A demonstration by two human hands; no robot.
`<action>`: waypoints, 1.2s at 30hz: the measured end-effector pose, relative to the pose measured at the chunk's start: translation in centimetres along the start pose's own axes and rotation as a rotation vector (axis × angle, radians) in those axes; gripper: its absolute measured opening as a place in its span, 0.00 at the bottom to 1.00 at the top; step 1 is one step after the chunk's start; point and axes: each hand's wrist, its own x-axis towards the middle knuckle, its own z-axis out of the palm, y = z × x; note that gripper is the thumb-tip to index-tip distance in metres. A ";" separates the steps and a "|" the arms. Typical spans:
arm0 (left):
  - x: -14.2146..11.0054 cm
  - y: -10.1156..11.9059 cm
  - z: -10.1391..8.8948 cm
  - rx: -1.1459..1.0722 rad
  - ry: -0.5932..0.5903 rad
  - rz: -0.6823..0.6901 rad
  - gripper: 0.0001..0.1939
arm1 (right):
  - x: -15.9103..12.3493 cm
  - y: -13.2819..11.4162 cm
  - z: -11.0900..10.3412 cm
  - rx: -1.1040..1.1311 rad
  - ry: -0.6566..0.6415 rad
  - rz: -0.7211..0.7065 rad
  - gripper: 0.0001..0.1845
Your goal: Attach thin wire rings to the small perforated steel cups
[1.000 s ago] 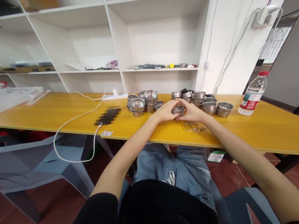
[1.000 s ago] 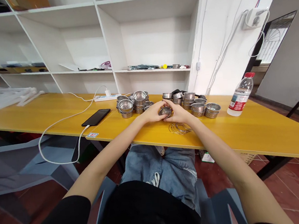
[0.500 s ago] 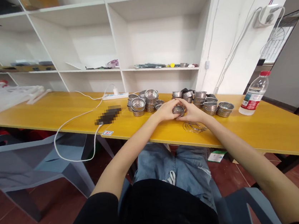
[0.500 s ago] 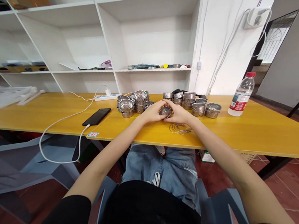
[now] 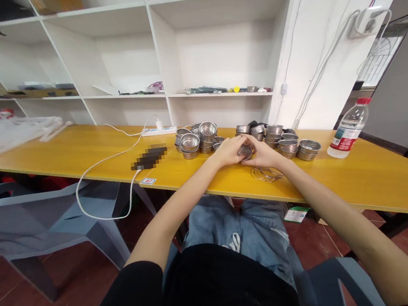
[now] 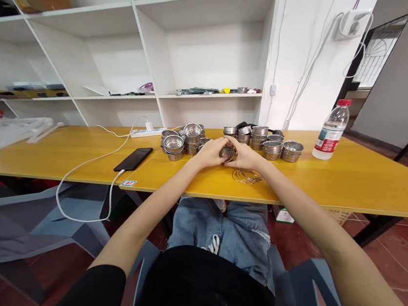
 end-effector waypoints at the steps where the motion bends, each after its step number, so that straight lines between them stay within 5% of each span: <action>1: 0.0 0.1 -0.1 0.019 -0.007 -0.001 0.18 | 0.0 0.1 0.0 -0.001 0.003 -0.004 0.60; 15: 0.0 -0.4 0.3 -0.009 0.006 0.048 0.19 | 0.0 -0.1 0.0 0.006 -0.015 0.025 0.59; 23: 0.4 -0.2 0.8 -0.221 0.207 0.075 0.07 | 0.4 0.4 -0.6 -0.043 0.032 0.070 0.57; 36: 0.1 0.4 0.5 -0.162 0.008 -0.027 0.17 | 0.3 1.8 -0.5 -0.032 -0.036 0.110 0.60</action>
